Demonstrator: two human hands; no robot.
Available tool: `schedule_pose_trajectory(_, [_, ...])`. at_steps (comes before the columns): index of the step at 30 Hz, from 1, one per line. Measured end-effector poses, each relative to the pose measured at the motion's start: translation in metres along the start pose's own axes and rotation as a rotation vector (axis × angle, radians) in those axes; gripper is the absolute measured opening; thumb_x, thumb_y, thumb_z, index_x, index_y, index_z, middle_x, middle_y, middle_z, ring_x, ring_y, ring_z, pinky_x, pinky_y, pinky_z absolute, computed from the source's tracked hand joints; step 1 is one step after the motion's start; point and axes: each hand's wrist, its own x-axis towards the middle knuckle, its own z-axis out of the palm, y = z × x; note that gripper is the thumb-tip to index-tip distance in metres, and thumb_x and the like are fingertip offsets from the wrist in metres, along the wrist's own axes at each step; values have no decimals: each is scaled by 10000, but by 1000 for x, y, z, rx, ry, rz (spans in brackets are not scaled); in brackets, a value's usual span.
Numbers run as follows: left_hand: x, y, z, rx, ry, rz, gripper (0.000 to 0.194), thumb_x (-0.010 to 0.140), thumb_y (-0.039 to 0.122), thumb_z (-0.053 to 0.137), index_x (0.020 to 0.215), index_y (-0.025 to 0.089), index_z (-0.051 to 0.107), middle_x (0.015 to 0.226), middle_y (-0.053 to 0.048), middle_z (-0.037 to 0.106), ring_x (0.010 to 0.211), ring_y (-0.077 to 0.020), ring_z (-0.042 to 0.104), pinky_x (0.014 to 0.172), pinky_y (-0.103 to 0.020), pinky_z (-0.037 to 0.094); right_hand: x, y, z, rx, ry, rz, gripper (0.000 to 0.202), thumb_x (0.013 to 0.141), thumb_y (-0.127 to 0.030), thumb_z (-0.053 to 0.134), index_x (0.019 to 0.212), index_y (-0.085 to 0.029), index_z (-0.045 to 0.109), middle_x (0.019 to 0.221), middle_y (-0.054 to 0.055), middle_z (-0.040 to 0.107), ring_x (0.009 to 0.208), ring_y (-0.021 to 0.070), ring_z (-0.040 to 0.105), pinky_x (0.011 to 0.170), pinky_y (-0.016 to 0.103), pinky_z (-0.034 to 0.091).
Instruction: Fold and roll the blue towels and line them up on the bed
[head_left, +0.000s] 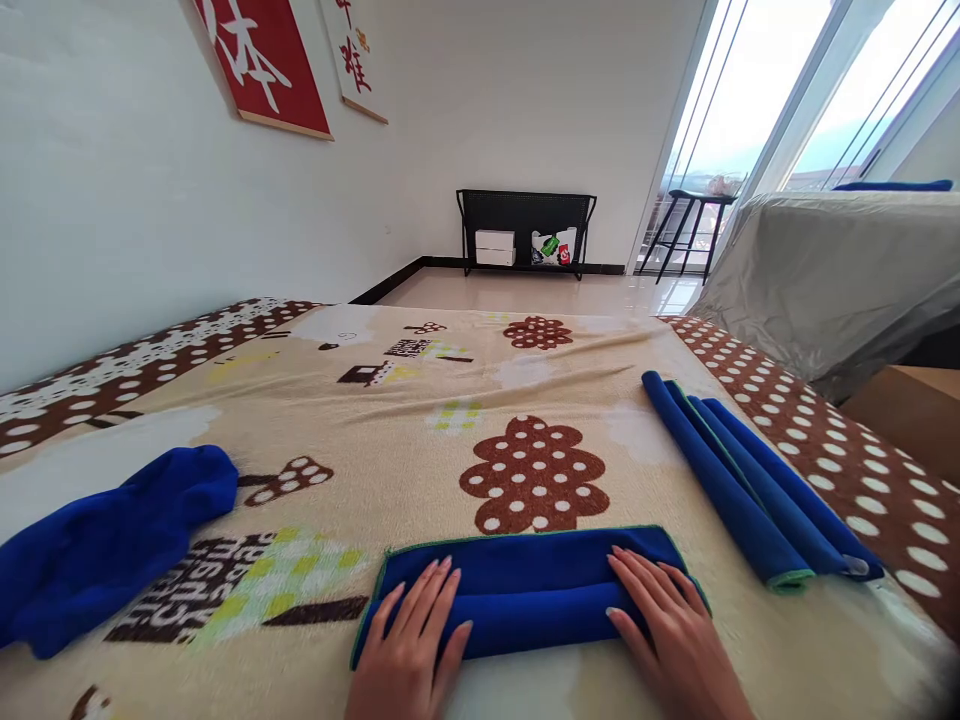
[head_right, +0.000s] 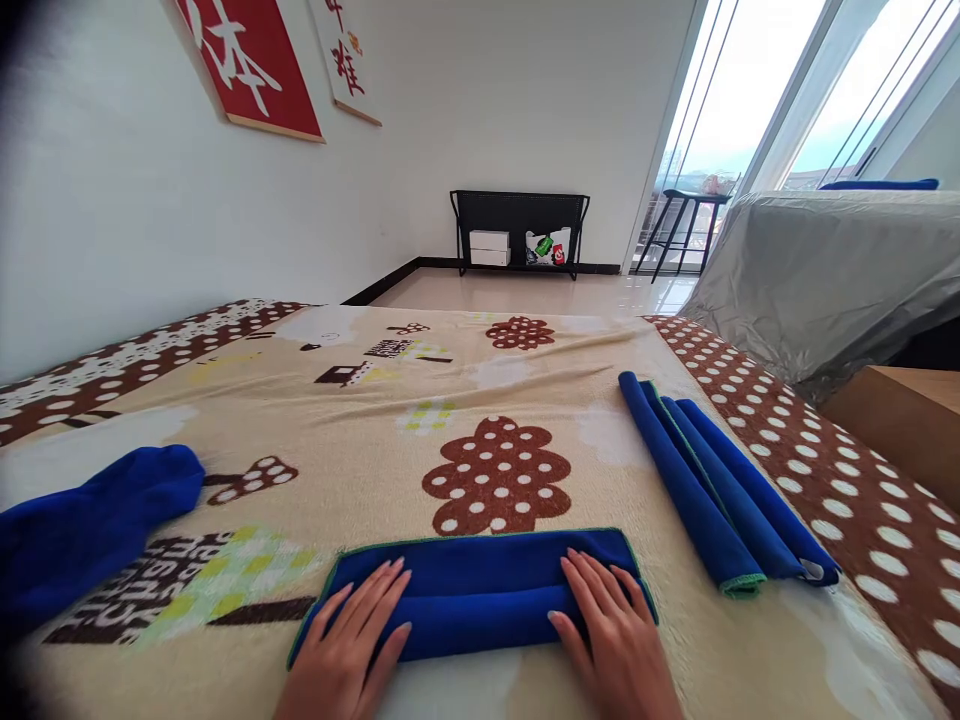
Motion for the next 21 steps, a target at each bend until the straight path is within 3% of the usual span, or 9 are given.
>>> schedule_pose_trajectory(5, [-25,-24,1,8,-30,-188,445,954,392,481,1352,217,574,1361,-42,640,1225,-194,586,1115,-337,264,-21,27,5,-62,-17,132,506,996,-534,411,1359,-214,557,1395,26,597,1229,204,589,1043,387,350])
schedule_pose_trajectory(10, [-16,-5,0,76,-25,-375,402,959,293,401,1267,205,644,1298,-83,678,1173,-245,623,1193,-502,93,-14,7,9,-131,15,247,488,1017,-484,351,1290,-181,620,1337,83,637,1227,259,591,1067,467,329])
schedule_pose_trajectory(12, [-5,11,3,90,-4,-352,399,942,216,400,1249,195,654,1272,-90,692,1164,-242,629,1193,-519,83,-4,-11,10,-138,56,251,448,1027,-394,337,1267,-163,636,1313,100,651,1224,258,595,1054,461,346])
schedule_pose_trajectory(14, [10,31,8,57,21,-208,412,921,166,430,1277,184,636,1284,-76,688,1176,-206,623,1194,-444,135,9,-32,12,-99,63,169,412,1022,-332,355,1294,-172,621,1337,79,637,1228,227,597,1040,418,374])
schedule_pose_trajectory(17, [31,59,16,-6,23,-39,428,922,201,483,1333,171,600,1356,-54,644,1242,-176,580,1107,-344,307,26,-55,12,-17,19,46,411,1008,-357,419,1359,-213,576,1394,36,595,1245,201,591,1017,372,413])
schedule_pose_trajectory(19, [38,67,20,-25,-5,-53,440,940,275,499,1363,187,580,1397,-55,612,1277,-192,557,1030,-347,392,32,-58,11,20,-15,35,433,1000,-411,451,1380,-233,559,1411,31,580,1255,208,586,1009,370,429])
schedule_pose_trajectory(21, [38,63,20,-24,-46,-127,464,953,344,501,1393,210,555,1414,-62,597,1283,-215,554,998,-372,425,30,-49,10,41,-36,75,464,993,-465,463,1388,-240,552,1412,39,578,1258,218,585,1003,380,436])
